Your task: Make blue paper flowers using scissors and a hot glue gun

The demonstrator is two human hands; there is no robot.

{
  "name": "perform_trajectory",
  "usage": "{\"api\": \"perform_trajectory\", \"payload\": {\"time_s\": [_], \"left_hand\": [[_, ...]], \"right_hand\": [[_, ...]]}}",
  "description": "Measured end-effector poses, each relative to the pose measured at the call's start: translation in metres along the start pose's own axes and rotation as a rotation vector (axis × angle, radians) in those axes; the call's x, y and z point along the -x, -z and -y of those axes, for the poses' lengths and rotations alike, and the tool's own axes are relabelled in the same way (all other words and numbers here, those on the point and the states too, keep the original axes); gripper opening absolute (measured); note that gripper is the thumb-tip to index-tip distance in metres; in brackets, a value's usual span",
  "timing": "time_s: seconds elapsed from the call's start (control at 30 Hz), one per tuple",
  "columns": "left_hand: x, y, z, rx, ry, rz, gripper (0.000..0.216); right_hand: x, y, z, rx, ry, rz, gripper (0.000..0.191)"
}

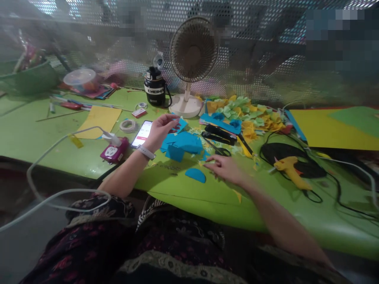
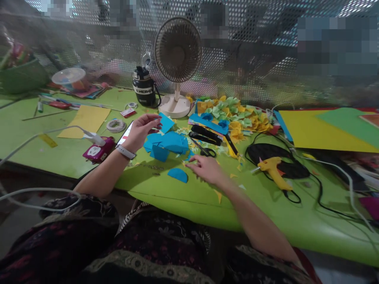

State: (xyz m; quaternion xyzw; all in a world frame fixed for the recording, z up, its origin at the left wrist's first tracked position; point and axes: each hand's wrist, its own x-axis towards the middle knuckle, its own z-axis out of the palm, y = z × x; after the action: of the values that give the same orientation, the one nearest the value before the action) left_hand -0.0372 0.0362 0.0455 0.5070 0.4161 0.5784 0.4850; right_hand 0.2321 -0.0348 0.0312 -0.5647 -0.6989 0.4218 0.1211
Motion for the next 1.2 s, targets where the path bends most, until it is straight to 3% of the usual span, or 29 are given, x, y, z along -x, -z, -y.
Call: {"api": "perform_trajectory", "payload": {"time_s": [0.07, 0.27, 0.47, 0.6, 0.9, 1.2], "left_hand": [[-0.004, 0.004, 0.002, -0.071, -0.019, -0.014, 0.025], [-0.025, 0.025, 0.013, -0.479, -0.179, -0.087, 0.018], [-0.025, 0.039, 0.016, -1.146, -0.061, 0.092, 0.023], [-0.023, 0.039, 0.025, -1.368, -0.012, 0.256, 0.039], [-0.028, 0.042, 0.031, -1.336, 0.036, 0.322, 0.045], [-0.028, 0.043, 0.036, -1.325, -0.002, 0.230, 0.039]], "right_hand": [[0.000, 0.008, -0.002, 0.097, 0.046, -0.125, 0.033], [-0.003, 0.022, -0.007, 0.258, 0.188, -0.269, 0.039], [-0.008, 0.024, -0.015, 0.353, 0.188, -0.356, 0.034], [-0.011, 0.025, -0.015, 0.390, 0.138, -0.300, 0.028], [-0.011, 0.023, -0.014, 0.431, 0.143, -0.249, 0.027], [-0.014, 0.023, -0.017, 0.492, 0.159, -0.237, 0.024]]}}
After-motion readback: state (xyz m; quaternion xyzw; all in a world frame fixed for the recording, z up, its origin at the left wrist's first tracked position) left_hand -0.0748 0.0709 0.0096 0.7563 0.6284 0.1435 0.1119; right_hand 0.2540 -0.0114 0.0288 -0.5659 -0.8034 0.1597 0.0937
